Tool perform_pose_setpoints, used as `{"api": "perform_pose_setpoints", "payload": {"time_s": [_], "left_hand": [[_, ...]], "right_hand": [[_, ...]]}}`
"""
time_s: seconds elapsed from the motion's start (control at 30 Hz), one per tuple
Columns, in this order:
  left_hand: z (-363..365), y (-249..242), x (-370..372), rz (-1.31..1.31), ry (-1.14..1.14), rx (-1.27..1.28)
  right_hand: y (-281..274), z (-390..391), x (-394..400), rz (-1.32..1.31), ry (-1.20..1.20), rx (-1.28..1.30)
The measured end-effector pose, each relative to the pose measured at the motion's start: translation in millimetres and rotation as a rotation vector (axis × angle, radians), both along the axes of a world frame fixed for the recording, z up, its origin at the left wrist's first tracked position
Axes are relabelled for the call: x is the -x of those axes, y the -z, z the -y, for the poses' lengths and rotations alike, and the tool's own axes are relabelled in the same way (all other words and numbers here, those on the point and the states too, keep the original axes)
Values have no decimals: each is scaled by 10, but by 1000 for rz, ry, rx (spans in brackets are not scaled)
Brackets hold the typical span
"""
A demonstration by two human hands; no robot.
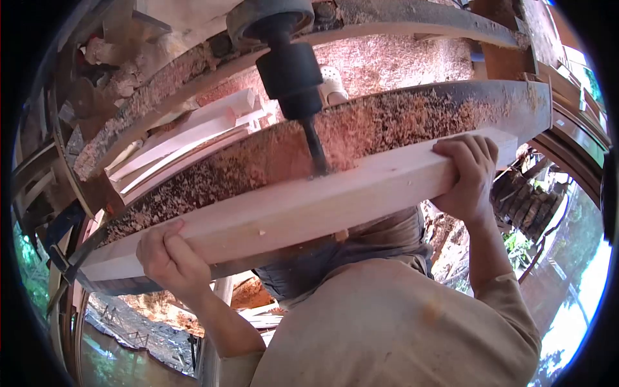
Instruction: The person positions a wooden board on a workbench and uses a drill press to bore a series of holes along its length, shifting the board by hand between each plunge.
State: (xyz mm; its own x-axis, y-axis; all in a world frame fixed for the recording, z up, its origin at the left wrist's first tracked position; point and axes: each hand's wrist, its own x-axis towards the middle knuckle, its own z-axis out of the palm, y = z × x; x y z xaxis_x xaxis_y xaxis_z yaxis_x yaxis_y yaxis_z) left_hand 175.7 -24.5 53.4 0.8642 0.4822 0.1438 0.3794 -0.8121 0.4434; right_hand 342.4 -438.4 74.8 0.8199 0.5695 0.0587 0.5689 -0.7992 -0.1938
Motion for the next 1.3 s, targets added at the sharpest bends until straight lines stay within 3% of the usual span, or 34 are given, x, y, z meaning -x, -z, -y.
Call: {"api": "perform_pose_setpoints", "payload": {"time_s": [0.27, 0.43, 0.63, 0.87, 0.93, 1.1, 1.3], "left_hand": [[-177, 57, 204, -26, -25, 12], [-143, 94, 216, -30, -153, 18], [-37, 52, 142, -8, -34, 21], [-295, 119, 313, -29, -45, 38], [-247, 140, 295, -23, -211, 79], [48, 56, 166, -25, -94, -8], [-232, 54, 285, -6, -31, 2]], "right_hand": [[-45, -187, -30, -65, 43, 11], [36, -63, -38, -46, 5, -91], [-23, -76, -71, -28, 6, -26], [-11, -213, 60, -42, 25, -40], [-1, -172, 43, -41, -29, -80], [-20, 15, -40, -18, -14, -13], [-29, -237, 73, -23, -19, 33]]}}
